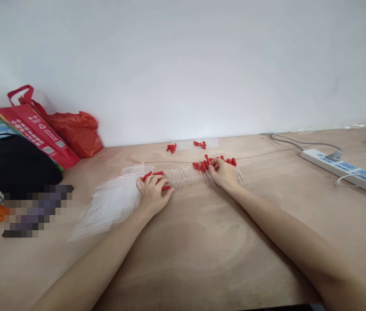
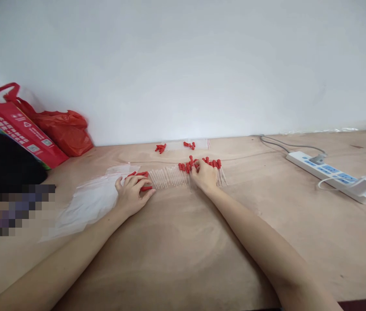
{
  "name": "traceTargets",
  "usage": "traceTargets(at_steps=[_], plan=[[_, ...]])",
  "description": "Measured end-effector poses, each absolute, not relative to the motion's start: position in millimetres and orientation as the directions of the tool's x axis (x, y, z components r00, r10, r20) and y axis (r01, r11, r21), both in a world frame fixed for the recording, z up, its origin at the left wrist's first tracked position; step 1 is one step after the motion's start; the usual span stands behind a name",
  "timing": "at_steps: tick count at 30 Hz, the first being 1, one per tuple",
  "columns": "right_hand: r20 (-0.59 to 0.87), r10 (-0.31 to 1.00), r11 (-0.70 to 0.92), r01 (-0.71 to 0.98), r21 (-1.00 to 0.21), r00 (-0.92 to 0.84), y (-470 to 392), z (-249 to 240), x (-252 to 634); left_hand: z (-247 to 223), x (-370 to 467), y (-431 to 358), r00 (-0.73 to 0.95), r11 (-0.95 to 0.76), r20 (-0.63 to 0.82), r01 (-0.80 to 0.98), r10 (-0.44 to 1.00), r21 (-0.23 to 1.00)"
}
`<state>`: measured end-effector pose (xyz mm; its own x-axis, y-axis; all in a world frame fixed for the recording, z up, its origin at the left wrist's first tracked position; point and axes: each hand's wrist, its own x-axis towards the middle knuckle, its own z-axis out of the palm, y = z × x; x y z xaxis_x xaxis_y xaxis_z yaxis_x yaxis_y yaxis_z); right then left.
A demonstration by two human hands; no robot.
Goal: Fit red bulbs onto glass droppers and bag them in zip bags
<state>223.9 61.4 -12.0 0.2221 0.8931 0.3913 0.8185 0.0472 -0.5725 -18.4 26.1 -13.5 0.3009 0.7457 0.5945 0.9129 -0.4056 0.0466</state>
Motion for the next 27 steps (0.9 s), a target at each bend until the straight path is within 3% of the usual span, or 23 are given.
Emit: traceTargets(at_steps=[6, 14, 18, 27], plan=[[0.314, 0.914, -0.091, 0.883, -0.461, 0.258, 71.5, -15.2, 218.5, -14.3, -21.6, 29.1, 0.282, -0.384, 0.572, 0.921, 0.771, 0.063], [0.360, 0.918, -0.015, 0.923, -0.383, 0.165, 70.7, -12.6, 208.3, -14.1, -21.7, 29.3, 0.297, -0.393, 0.577, 0.918, 0.761, 0.045], [0.300, 0.952, 0.051, 0.939, -0.341, 0.057, 69.1, -8.2, 189.6, -11.7, -19.3, 26.8, 0.309, -0.409, 0.582, 0.912, 0.752, 0.044], [0.178, 0.977, -0.062, 0.951, -0.302, 0.120, 72.5, -6.0, 166.3, -13.3, -17.0, 24.2, 0.349, -0.453, 0.577, 0.890, 0.738, 0.040]])
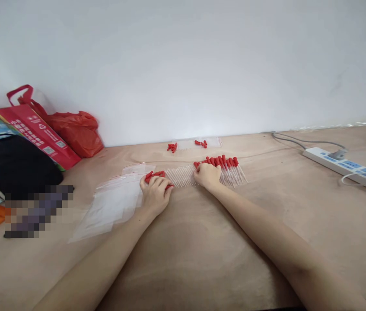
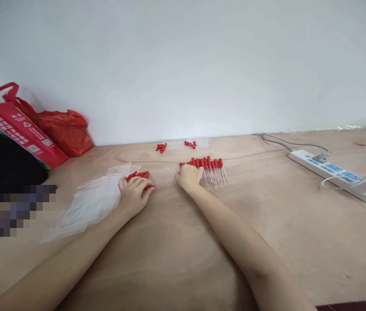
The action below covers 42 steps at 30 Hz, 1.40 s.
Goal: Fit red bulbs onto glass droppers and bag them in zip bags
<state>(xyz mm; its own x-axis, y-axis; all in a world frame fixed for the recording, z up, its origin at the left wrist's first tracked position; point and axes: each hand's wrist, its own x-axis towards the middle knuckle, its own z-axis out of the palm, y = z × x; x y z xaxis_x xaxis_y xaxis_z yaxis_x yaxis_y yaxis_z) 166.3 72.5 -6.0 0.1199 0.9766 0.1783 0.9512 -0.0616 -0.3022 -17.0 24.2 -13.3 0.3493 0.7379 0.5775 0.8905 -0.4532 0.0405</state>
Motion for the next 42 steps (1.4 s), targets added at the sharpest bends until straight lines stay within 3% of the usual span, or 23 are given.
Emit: traceTargets(at_steps=[7, 14, 19, 22, 25, 33, 42], plan=[[0.105, 0.983, -0.118, 0.953, -0.279, 0.153, 75.4, -2.9, 161.3, -12.1, -14.0, 22.0, 0.360, -0.488, 0.575, 0.869, 0.735, 0.080], [0.210, 0.969, -0.066, 0.951, -0.301, 0.133, 70.4, -4.2, 165.0, -16.2, -14.6, 25.7, 0.395, -0.569, 0.587, 0.810, 0.706, 0.140], [0.447, 0.894, 0.214, 0.912, -0.351, -0.038, 49.0, -11.0, 188.9, -17.1, -14.6, 24.8, 0.420, -0.609, 0.590, 0.777, 0.690, 0.158], [0.520, 0.830, 0.445, 0.802, -0.398, -0.203, 27.8, -21.3, 213.6, -14.9, -8.9, 17.9, 0.450, -0.635, 0.564, 0.751, 0.693, 0.181], [0.571, 0.770, 0.569, 0.712, -0.412, -0.284, 4.7, -30.2, 237.6, -13.3, 0.7, 8.4, 0.481, -0.659, 0.530, 0.722, 0.698, 0.213], [0.532, 0.735, 0.647, 0.670, -0.363, -0.421, -23.8, -26.0, 245.1, -16.8, 20.8, -5.6, 0.547, -0.709, 0.492, 0.663, 0.677, 0.239], [0.520, 0.724, 0.661, 0.673, -0.332, -0.454, -22.9, -27.8, 226.3, -16.2, 21.5, -7.9, 0.561, -0.720, 0.492, 0.655, 0.666, 0.227]])
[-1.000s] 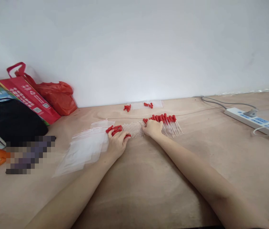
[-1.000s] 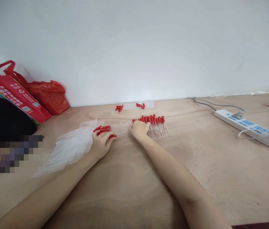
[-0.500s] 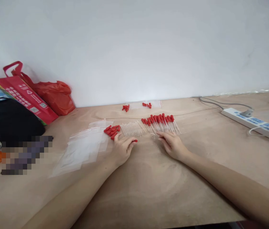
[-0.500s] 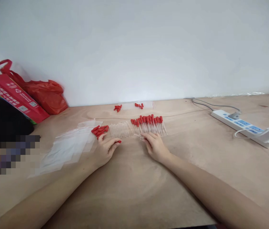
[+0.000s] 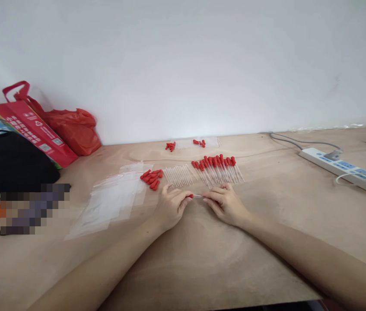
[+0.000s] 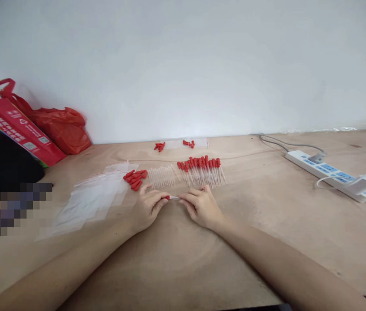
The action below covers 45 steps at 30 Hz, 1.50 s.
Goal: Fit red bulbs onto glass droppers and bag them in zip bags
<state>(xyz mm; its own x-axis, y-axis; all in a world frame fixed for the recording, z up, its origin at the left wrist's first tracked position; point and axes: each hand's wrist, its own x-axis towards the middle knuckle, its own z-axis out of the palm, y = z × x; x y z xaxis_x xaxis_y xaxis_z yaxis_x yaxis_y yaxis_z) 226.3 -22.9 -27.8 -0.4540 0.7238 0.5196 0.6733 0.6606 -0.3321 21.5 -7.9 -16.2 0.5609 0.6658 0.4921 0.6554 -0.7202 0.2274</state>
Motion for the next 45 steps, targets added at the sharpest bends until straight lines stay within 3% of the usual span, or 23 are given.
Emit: traceTargets(at_steps=[8, 16, 31, 40, 45], plan=[[0.494, 0.689, 0.703, 0.654, -0.280, -0.530, -19.0, -24.5, 230.0, -15.9, 20.5, -7.2, 0.606, -0.750, 0.466, 0.619, 0.645, 0.234], [0.470, 0.651, 0.719, 0.683, -0.129, -0.596, -18.2, -18.0, 230.6, -15.2, 22.8, -9.2, 0.661, -0.781, 0.434, 0.593, 0.612, 0.197], [0.417, 0.676, 0.713, 0.681, -0.166, -0.607, -19.2, -15.2, 216.1, -13.7, 24.5, -8.2, 0.725, -0.828, 0.419, 0.543, 0.547, 0.141], [0.478, 0.614, 0.711, 0.703, 0.011, -0.629, -15.6, -12.6, 221.3, -13.9, 12.6, 3.1, 0.687, -0.836, 0.494, 0.519, 0.532, 0.179], [0.503, 0.616, 0.701, 0.713, 0.000, -0.606, -18.4, -14.4, 220.6, -12.2, 11.1, 2.6, 0.690, -0.853, 0.512, 0.481, 0.511, 0.203]])
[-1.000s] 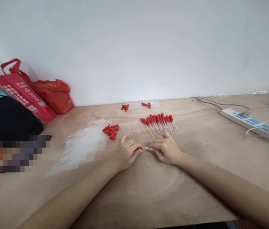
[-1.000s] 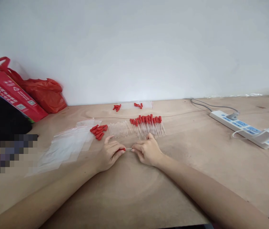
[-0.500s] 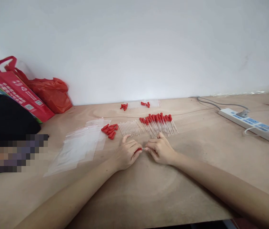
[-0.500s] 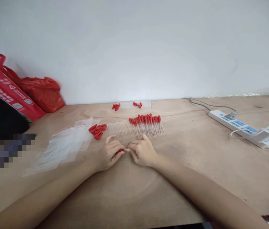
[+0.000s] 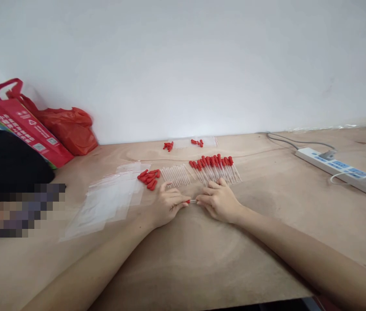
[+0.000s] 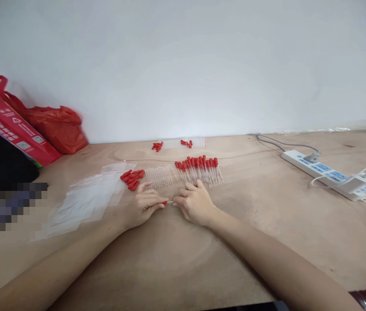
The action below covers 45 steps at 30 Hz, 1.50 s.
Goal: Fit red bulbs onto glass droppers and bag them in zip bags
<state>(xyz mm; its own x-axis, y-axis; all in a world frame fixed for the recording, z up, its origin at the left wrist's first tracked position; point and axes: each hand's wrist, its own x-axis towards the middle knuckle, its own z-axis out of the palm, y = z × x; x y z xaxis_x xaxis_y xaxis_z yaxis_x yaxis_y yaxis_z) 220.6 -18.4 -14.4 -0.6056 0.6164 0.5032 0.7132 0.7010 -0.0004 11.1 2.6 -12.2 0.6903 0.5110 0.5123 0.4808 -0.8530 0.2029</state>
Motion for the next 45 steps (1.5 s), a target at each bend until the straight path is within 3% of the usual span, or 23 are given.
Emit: traceTargets(at_steps=[3, 5, 9, 12, 19, 24, 30, 33, 37, 41, 45], plan=[[0.514, 0.671, 0.657, 0.750, -0.079, -0.534, -14.8, -14.4, 224.4, -6.9, 7.8, 0.6, 0.654, -0.807, 0.502, 0.565, 0.565, 0.173], [0.535, 0.745, 0.567, 0.801, -0.193, -0.399, -5.8, -13.6, 232.8, -4.8, 3.5, 1.5, 0.587, -0.734, 0.507, 0.662, 0.631, 0.148], [0.489, 0.869, 0.215, 0.828, -0.519, 0.081, 23.0, -12.2, 260.3, -8.8, -5.5, 10.0, 0.423, -0.574, 0.557, 0.810, 0.715, 0.122], [0.369, 0.868, -0.052, 0.799, -0.598, 0.332, 41.3, -13.4, 277.2, -13.3, -9.0, 17.3, 0.325, -0.488, 0.604, 0.865, 0.728, 0.122], [0.296, 0.867, -0.215, 0.838, -0.501, 0.400, 57.5, -21.9, 280.7, -15.1, -14.0, 23.6, 0.205, -0.352, 0.624, 0.928, 0.754, 0.120], [0.287, 0.877, -0.223, 0.855, -0.468, 0.386, 58.4, -25.7, 282.8, -13.8, -16.9, 25.0, 0.175, -0.292, 0.583, 0.950, 0.793, 0.112], [0.484, 0.851, -0.057, 0.953, -0.297, 0.202, 57.5, -16.7, 257.4, -12.2, -11.4, 26.8, 0.091, -0.195, 0.526, 0.970, 0.845, 0.145], [0.465, 0.885, 0.086, 0.968, -0.237, 0.035, 58.3, -11.1, 224.1, -12.7, -12.0, 26.2, 0.061, -0.157, 0.530, 0.978, 0.846, 0.139], [0.400, 0.916, 0.128, 0.974, -0.187, -0.044, 62.7, -9.3, 183.7, -10.1, -18.7, 22.1, 0.094, -0.135, 0.556, 0.990, 0.826, 0.032], [0.329, 0.944, 0.059, 0.982, -0.177, 0.003, 70.3, -7.9, 166.2, -3.5, -26.2, 19.7, 0.152, -0.096, 0.573, 0.987, 0.805, -0.127], [0.220, 0.976, 0.035, 0.985, -0.168, 0.002, 76.2, -4.8, 160.2, 0.2, -30.4, 20.8, 0.196, -0.103, 0.573, 0.976, 0.796, -0.191]])
